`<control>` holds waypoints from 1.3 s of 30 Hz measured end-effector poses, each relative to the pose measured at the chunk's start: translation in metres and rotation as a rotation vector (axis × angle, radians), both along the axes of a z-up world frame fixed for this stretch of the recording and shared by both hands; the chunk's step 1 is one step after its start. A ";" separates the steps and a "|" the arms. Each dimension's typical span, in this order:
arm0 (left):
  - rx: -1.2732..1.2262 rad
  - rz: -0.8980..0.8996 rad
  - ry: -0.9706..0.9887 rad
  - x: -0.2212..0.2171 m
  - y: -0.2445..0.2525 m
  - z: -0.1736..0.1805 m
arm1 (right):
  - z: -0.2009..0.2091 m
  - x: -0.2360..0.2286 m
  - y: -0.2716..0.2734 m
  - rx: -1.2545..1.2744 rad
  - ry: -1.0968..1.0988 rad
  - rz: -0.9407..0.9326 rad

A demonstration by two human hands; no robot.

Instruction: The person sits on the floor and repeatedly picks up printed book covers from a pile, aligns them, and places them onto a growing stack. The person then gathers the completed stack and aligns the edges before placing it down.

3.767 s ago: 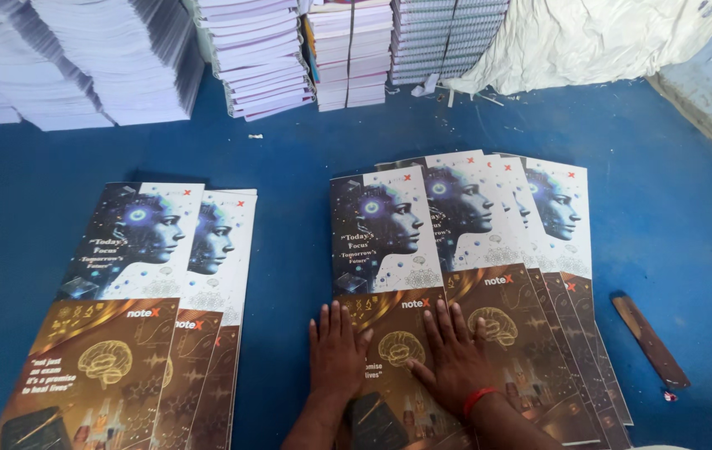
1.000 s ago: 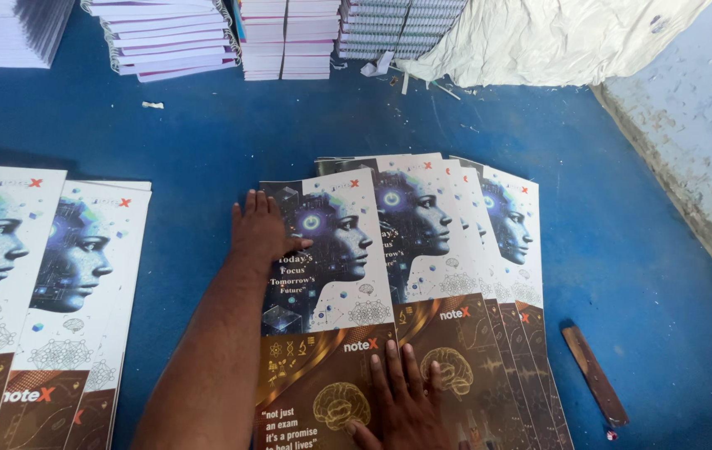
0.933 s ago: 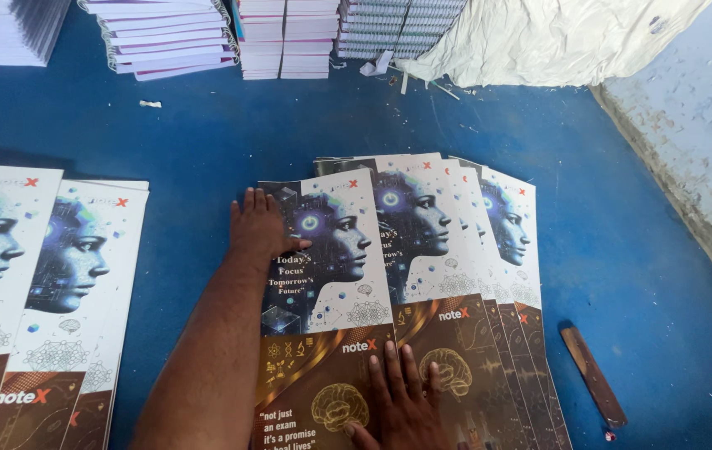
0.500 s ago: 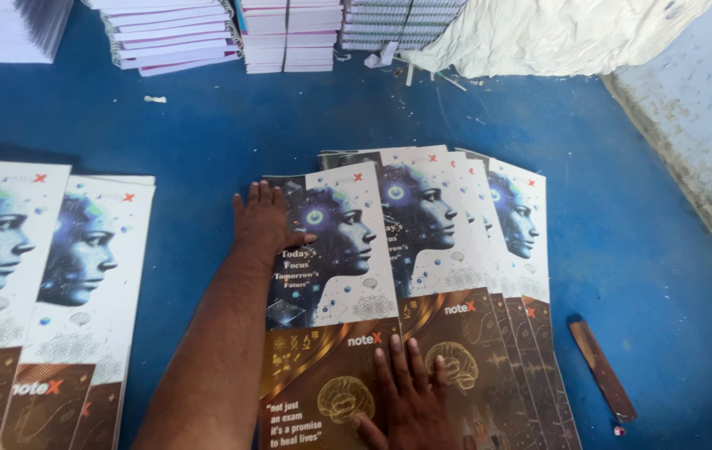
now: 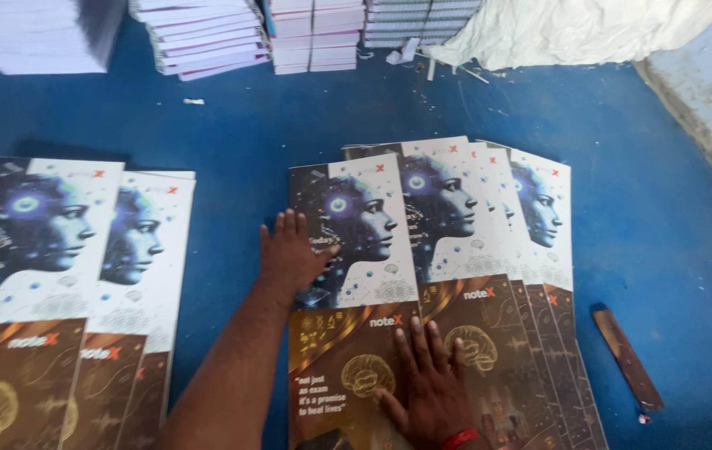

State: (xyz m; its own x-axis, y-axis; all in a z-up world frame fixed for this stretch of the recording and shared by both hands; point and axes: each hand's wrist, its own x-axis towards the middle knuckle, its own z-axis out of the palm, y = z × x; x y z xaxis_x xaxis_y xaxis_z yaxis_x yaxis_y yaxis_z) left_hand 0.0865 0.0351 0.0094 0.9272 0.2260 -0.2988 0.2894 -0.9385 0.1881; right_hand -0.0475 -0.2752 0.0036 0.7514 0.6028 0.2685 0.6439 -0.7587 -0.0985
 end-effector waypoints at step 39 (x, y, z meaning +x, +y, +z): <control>-0.204 0.791 -0.302 -0.282 -0.161 0.022 | 0.055 -0.011 0.020 -0.251 0.489 -0.240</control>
